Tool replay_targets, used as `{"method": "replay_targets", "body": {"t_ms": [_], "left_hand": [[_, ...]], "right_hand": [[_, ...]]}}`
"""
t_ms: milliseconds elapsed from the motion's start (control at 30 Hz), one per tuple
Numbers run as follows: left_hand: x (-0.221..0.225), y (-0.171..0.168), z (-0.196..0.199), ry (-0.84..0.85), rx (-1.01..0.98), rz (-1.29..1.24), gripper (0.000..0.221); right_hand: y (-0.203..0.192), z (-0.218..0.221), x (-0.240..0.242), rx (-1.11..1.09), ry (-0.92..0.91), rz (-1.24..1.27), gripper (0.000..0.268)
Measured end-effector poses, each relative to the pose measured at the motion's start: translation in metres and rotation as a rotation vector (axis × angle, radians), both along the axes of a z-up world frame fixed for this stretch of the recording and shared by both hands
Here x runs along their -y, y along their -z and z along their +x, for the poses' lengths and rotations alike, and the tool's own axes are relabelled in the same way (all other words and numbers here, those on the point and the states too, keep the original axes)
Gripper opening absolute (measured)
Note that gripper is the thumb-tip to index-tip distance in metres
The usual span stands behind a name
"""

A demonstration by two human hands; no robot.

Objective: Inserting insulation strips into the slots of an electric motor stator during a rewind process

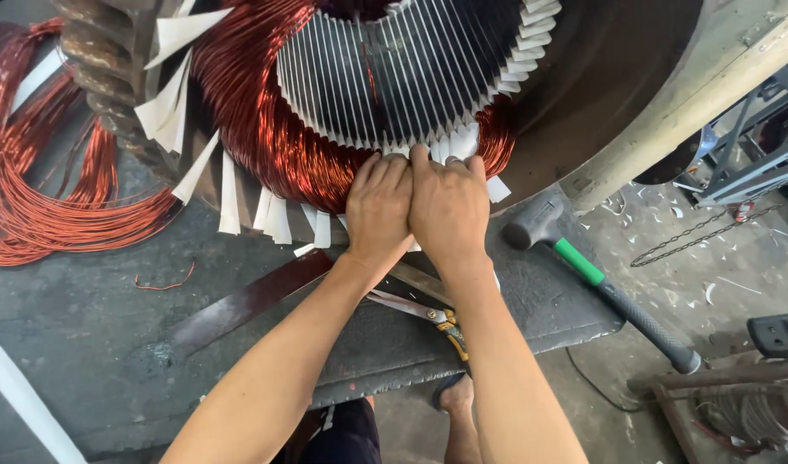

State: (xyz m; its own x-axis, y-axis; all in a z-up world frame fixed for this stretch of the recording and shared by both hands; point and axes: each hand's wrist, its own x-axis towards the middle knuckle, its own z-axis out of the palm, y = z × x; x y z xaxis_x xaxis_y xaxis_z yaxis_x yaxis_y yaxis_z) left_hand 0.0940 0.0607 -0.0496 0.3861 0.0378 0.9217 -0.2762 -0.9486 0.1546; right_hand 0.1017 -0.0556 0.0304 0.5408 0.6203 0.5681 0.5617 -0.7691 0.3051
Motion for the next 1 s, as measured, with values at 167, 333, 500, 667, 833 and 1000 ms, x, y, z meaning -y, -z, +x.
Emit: {"method": "replay_targets", "body": {"t_ms": [167, 333, 500, 667, 833, 1000], "left_hand": [[0.008, -0.011, -0.009, -0.048, 0.073, 0.02, 0.003], [0.006, -0.016, -0.015, 0.008, 0.057, 0.054, 0.006], [0.009, 0.0, -0.005, -0.015, 0.052, 0.024, 0.008], [0.007, 0.001, 0.004, -0.117, 0.088, 0.005, 0.009], [0.012, -0.007, -0.009, -0.015, 0.086, 0.034, 0.01], [0.005, 0.003, -0.001, 0.004, 0.023, 0.053, 0.01]], "right_hand": [[-0.005, -0.007, 0.009, 0.002, -0.096, 0.059, 0.023], [-0.003, -0.018, 0.008, -0.01, -0.084, 0.086, 0.015], [-0.004, -0.013, 0.004, -0.039, -0.03, 0.057, 0.019], [-0.006, -0.001, 0.002, 0.018, -0.067, 0.028, 0.022], [-0.001, -0.014, 0.013, 0.001, -0.073, 0.039, 0.019], [0.0, -0.01, 0.005, 0.012, -0.039, 0.057, 0.017]]}}
